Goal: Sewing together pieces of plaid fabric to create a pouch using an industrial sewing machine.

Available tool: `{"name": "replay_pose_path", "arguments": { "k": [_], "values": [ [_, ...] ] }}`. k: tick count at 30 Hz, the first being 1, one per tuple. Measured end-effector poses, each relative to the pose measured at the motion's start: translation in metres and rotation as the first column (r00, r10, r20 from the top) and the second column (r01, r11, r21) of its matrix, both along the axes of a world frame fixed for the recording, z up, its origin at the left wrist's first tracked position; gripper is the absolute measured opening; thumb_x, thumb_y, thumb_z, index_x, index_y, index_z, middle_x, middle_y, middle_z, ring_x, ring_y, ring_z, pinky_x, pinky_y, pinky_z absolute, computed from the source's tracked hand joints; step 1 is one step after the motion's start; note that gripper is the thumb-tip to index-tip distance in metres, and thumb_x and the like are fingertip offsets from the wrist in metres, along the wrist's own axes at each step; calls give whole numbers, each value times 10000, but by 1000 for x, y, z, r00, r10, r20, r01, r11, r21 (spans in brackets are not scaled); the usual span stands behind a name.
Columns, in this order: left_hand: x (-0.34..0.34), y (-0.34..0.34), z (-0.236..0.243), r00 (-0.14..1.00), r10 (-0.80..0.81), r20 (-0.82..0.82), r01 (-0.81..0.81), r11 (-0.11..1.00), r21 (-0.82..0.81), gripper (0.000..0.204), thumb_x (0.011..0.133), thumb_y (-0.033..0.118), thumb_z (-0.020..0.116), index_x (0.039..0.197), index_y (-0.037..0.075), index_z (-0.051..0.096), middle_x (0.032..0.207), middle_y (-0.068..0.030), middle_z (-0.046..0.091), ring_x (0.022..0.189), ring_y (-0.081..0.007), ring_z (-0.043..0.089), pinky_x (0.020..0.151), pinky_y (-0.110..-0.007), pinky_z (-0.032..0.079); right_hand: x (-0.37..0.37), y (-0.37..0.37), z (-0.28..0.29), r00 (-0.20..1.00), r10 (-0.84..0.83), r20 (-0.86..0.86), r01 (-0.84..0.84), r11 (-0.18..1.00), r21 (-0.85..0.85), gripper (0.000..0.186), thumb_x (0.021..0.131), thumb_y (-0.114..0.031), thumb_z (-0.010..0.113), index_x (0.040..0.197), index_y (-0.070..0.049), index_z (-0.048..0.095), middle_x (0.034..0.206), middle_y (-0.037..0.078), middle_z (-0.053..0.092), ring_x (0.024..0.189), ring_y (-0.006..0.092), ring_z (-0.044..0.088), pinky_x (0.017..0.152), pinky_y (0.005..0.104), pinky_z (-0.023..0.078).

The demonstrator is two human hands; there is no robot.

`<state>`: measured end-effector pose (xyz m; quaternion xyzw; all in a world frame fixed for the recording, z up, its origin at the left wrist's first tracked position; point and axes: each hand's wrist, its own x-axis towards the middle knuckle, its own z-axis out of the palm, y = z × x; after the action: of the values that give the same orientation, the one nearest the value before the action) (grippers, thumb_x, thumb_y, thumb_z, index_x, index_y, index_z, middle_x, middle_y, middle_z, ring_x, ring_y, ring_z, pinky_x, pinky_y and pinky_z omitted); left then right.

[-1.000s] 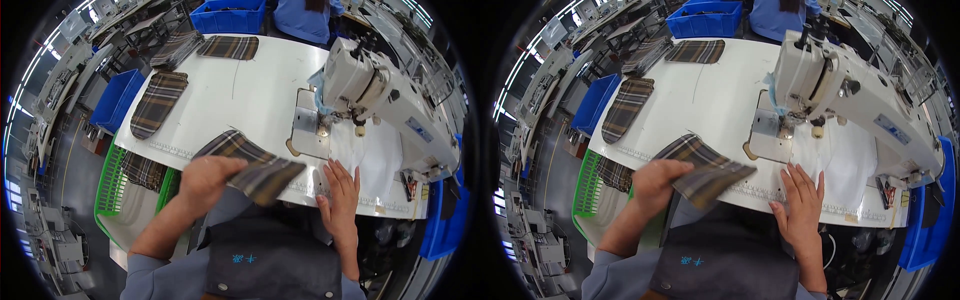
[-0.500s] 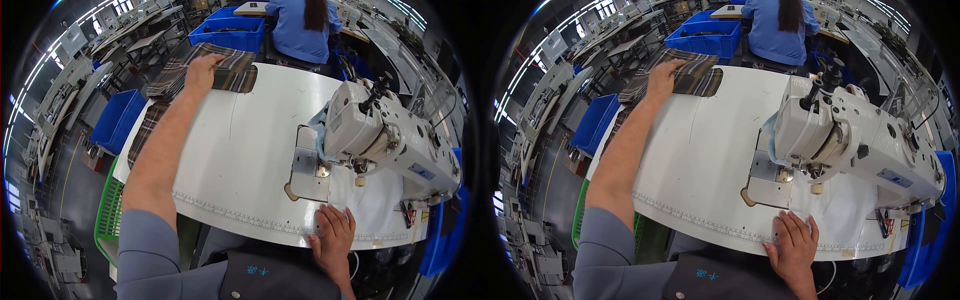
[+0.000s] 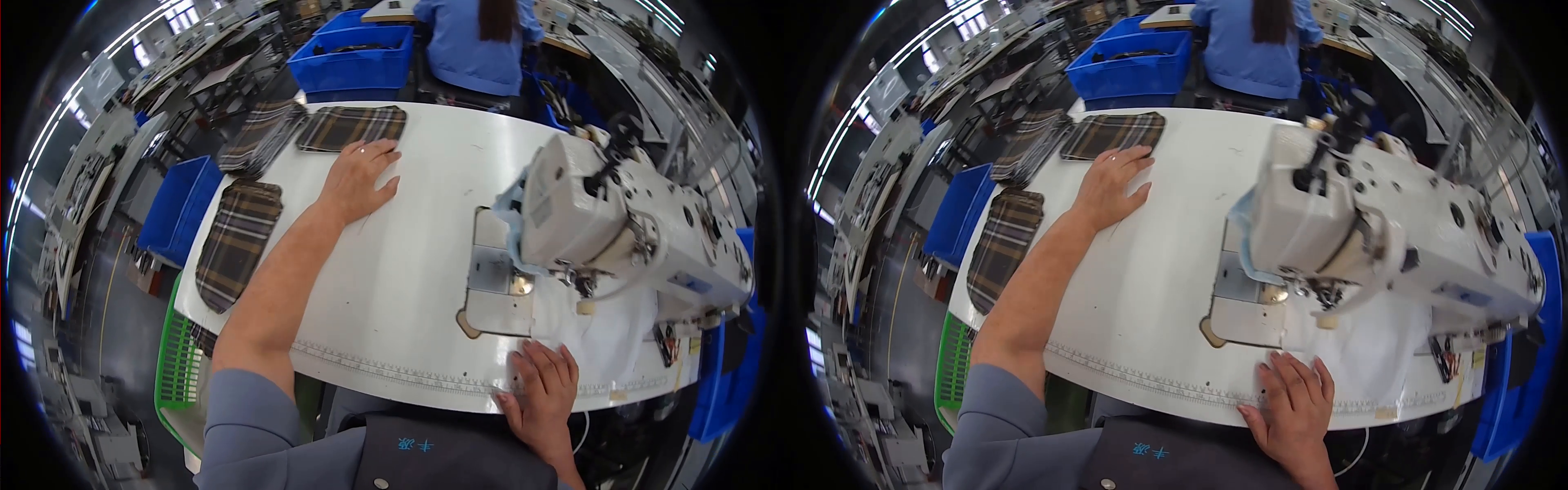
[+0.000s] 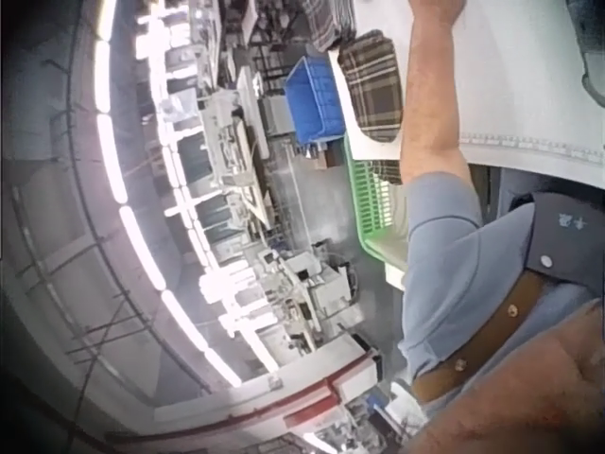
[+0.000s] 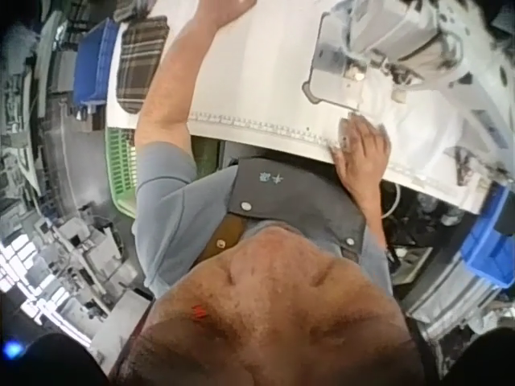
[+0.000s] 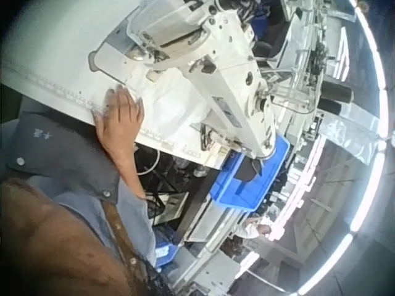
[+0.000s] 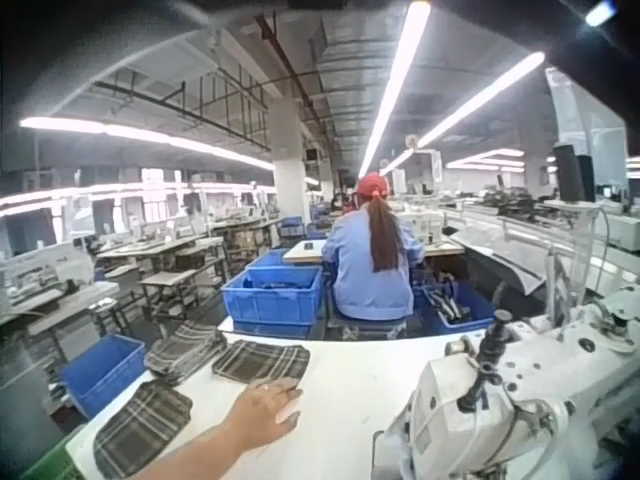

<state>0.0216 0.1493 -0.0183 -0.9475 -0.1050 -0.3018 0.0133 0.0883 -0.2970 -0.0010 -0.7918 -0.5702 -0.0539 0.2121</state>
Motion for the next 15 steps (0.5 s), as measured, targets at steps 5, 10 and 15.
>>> {"name": "replay_pose_path", "arguments": {
  "k": [5,10,15],
  "values": [
    [-6,-112,3,930,-350,-118,347,937,-38,300,818,120,766,1112,76,726,1218,-35,705,1147,-202,654,1031,-420,496,12,0,-8,995,100,-2,-94,950,298,300,789,-221,817,1033,-87,705,1093,50,706,979,225,669,926,420,467],
    [-19,-220,24,753,-645,-129,640,764,-82,301,774,139,829,1051,69,735,1184,-58,712,1118,-206,693,916,-377,566,28,-19,-12,978,185,-95,-101,821,562,188,761,-119,823,837,-98,653,821,28,656,702,205,620,655,345,438],
    [25,-290,40,672,-740,-29,719,662,-213,348,780,173,832,1071,14,726,1162,-95,708,1088,-256,702,916,-383,580,51,-55,-8,996,27,-84,33,771,637,164,785,-87,780,772,-79,617,723,49,607,613,233,549,582,369,369]
  ]
}}
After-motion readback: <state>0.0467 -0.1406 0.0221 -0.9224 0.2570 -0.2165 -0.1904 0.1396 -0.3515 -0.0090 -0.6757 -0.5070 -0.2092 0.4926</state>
